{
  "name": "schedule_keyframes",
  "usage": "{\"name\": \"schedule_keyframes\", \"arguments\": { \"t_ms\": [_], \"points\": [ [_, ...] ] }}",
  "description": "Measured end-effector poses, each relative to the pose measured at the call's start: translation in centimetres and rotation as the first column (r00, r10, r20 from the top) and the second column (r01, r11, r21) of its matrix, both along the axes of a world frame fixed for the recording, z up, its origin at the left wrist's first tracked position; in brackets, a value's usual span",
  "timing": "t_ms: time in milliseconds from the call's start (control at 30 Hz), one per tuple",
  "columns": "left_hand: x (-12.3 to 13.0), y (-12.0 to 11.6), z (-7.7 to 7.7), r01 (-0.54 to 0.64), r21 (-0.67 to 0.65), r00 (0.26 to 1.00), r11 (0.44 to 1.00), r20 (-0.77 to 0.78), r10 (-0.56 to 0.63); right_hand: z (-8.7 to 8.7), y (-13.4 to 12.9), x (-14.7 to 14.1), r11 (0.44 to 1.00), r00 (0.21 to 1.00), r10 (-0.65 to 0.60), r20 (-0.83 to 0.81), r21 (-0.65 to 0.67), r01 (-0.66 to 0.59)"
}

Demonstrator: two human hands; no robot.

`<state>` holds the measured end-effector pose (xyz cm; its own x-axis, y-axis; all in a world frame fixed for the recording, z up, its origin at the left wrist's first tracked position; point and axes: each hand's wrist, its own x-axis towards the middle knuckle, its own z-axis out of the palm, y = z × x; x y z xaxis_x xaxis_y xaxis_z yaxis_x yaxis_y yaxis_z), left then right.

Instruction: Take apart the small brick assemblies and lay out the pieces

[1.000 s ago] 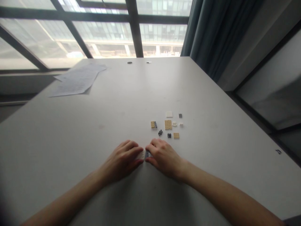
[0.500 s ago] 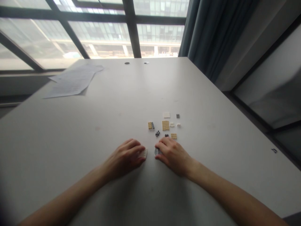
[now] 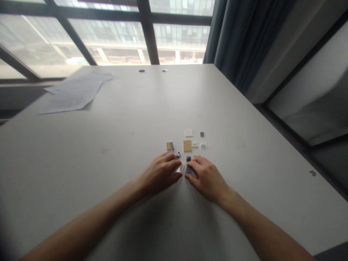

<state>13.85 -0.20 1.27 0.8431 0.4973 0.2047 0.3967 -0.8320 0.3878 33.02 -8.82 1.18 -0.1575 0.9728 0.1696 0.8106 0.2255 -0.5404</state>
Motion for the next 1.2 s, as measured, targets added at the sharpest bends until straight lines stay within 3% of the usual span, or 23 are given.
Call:
{"name": "schedule_keyframes", "arguments": {
  "t_ms": [567,867,1067,1200],
  "points": [
    [0.1,-0.7,-0.3,-0.012,-0.01,1.0,1.0,-0.008,0.012,0.4,0.0,0.4,0.999,1.0,0.01,-0.009,-0.04,-0.01],
    [-0.3,-0.9,-0.6,-0.034,-0.027,0.999,0.999,0.03,0.035,0.1,-0.1,0.4,0.998,1.0,-0.018,-0.026,0.053,0.019],
    [-1.7,-1.7,-0.3,-0.082,-0.111,0.992,0.99,0.085,0.092,-0.1,-0.3,0.3,0.988,0.992,-0.062,-0.108,0.135,0.076],
    [-4.2,-1.4,0.1,-0.111,-0.197,0.987,0.974,0.093,0.132,0.1,-0.4,0.4,0.976,0.959,-0.133,-0.25,0.133,0.17]
  ]
}}
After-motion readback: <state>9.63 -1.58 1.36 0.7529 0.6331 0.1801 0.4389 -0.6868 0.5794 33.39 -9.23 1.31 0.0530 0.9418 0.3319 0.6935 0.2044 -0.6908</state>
